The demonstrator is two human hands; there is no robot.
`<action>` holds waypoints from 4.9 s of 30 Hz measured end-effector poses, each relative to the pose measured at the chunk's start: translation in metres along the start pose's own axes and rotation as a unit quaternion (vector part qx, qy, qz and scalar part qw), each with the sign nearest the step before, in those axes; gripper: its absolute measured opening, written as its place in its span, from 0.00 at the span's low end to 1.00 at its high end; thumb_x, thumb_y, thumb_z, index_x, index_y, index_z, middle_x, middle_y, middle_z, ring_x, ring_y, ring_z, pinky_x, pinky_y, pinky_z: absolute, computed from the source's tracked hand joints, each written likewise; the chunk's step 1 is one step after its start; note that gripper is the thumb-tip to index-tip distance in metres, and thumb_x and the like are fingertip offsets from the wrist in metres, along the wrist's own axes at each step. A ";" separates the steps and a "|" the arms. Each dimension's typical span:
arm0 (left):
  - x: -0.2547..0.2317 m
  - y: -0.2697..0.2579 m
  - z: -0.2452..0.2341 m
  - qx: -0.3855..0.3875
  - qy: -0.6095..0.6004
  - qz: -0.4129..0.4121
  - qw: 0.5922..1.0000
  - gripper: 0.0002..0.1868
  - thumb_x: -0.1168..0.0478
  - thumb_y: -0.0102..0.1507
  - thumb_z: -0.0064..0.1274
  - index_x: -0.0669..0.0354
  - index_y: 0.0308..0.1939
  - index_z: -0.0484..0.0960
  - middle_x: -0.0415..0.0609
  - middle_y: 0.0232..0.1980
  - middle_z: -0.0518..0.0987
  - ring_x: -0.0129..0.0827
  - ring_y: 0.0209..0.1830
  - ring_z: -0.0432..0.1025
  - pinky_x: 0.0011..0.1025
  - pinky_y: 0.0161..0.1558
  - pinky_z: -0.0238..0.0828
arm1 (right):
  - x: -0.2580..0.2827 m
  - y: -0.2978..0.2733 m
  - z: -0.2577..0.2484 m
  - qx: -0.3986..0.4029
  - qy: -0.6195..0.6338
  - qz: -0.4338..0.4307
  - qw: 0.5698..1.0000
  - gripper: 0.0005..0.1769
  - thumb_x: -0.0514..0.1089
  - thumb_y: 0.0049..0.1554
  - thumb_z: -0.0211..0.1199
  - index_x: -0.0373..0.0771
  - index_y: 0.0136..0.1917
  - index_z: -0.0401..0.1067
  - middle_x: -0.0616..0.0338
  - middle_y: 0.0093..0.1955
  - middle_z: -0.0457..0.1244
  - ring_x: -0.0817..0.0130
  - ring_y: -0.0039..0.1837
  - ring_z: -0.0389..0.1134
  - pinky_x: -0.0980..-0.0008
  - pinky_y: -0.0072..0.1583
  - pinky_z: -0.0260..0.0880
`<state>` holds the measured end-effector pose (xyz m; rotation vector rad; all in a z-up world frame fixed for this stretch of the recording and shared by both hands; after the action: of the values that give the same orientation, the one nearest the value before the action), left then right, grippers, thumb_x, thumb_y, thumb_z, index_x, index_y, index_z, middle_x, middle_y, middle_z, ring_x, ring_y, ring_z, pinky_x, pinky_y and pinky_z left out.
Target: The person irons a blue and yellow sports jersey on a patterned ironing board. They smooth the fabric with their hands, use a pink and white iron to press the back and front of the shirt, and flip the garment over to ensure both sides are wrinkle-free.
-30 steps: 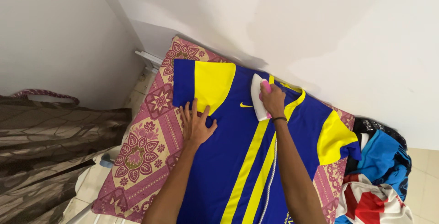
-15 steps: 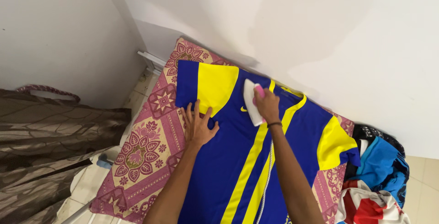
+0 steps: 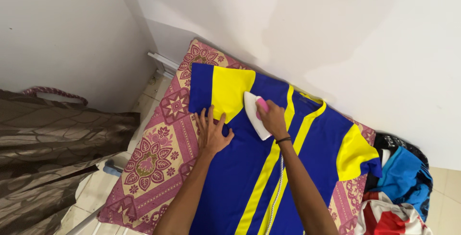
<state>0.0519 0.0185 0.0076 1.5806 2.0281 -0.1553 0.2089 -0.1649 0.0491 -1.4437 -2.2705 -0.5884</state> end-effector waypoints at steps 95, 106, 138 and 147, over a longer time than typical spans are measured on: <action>0.001 -0.157 -0.061 -0.072 -0.030 -0.056 0.995 0.22 0.60 0.58 0.59 0.56 0.57 0.79 0.54 0.54 0.72 0.54 0.59 0.64 0.55 0.62 0.62 | 0.041 -0.172 0.008 0.011 0.023 0.013 1.000 0.22 0.56 0.60 0.64 0.34 0.39 0.70 0.37 0.35 0.66 0.34 0.40 0.69 0.43 0.44 0.68; 0.006 -0.136 -0.046 -0.032 0.070 -0.105 0.991 0.22 0.48 0.61 0.54 0.51 0.56 0.77 0.59 0.62 0.68 0.61 0.66 0.60 0.60 0.62 0.61 | -0.010 -0.030 0.007 -0.043 0.057 0.158 0.985 0.28 0.59 0.63 0.63 0.29 0.40 0.73 0.38 0.35 0.68 0.42 0.37 0.70 0.50 0.42 0.69; 0.003 -0.127 -0.057 -0.059 0.020 -0.068 0.996 0.24 0.58 0.58 0.53 0.67 0.54 0.72 0.65 0.57 0.68 0.61 0.63 0.61 0.60 0.71 0.51 | 0.088 0.098 0.125 -0.024 0.077 0.068 0.994 0.29 0.61 0.61 0.59 0.28 0.45 0.74 0.30 0.46 0.68 0.29 0.51 0.68 0.40 0.56 0.65; 0.007 -0.130 -0.050 -0.054 0.029 -0.067 0.996 0.25 0.57 0.58 0.53 0.68 0.56 0.72 0.66 0.58 0.68 0.62 0.63 0.61 0.60 0.71 0.52 | 0.102 0.095 0.130 -0.036 0.117 0.072 0.990 0.28 0.60 0.60 0.59 0.29 0.43 0.75 0.31 0.44 0.68 0.31 0.51 0.69 0.42 0.54 0.67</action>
<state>-0.0870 0.0062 0.0143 1.3992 2.1507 -0.0497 0.2424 0.0182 0.0069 -1.4723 -1.9661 -0.7570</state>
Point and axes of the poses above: each hand's wrist, its own y-axis towards the middle knuckle, its own z-axis out of the palm, x = y × z, the point moved 6 cm from there along y, towards the middle knuckle
